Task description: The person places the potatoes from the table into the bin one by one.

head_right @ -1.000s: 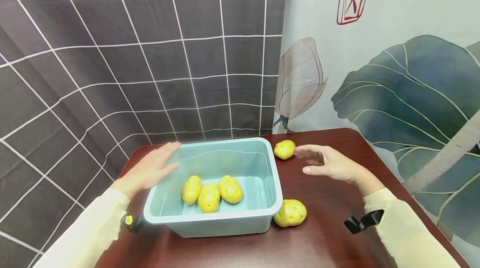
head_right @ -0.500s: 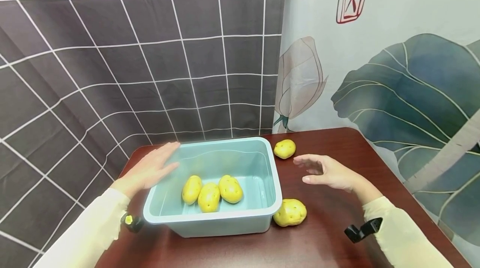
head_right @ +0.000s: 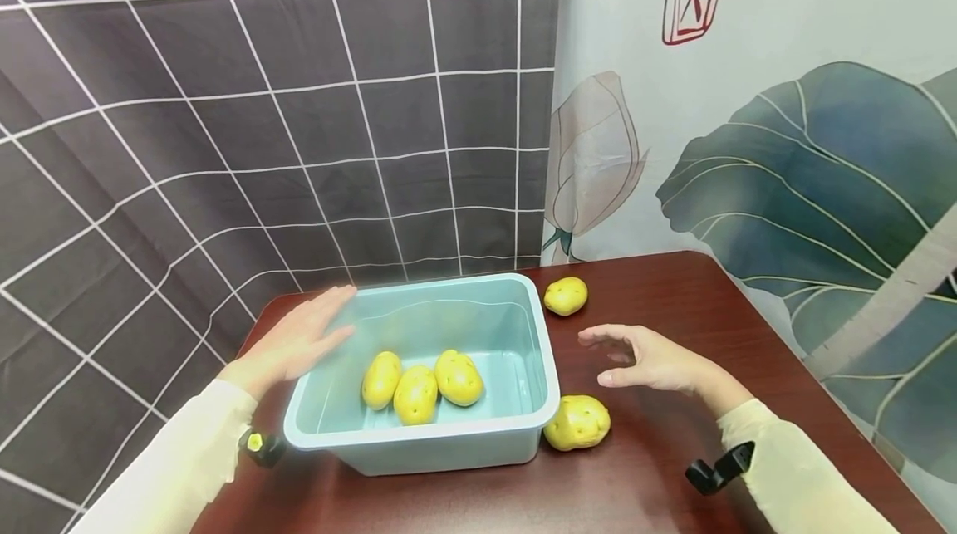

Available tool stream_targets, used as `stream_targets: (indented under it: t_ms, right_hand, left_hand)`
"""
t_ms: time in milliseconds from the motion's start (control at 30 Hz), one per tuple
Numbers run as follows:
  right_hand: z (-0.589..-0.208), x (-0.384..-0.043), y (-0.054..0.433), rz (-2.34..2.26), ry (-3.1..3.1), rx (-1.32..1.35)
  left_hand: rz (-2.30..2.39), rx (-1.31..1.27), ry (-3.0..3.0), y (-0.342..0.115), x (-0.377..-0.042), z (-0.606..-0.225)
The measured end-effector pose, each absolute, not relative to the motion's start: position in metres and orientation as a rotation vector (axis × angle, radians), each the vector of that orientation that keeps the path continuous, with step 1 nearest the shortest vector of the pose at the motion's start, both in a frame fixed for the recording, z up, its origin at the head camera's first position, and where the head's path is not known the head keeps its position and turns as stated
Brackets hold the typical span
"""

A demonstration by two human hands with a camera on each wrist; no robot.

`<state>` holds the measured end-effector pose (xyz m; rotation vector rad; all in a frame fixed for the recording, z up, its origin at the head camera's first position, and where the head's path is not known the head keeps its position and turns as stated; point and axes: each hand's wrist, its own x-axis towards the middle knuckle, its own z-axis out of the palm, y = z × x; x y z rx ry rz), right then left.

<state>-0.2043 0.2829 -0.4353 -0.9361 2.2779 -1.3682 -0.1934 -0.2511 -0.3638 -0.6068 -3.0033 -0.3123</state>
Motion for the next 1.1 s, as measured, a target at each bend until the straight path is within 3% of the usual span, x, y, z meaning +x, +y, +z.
stream_targets:
  t_ms: [533,1100]
  right_hand:
    - [-0.471,-0.195,0.267,-1.381,1.893,-1.142]
    - [-0.49,-0.192,0.263,-1.294,1.951,-1.093]
  left_hand:
    - [-0.328,-0.594,-2.997,-0.252,-0.194,-0.365]
    - [-0.336,-0.606,-2.989,-0.252,-0.193,-0.367]
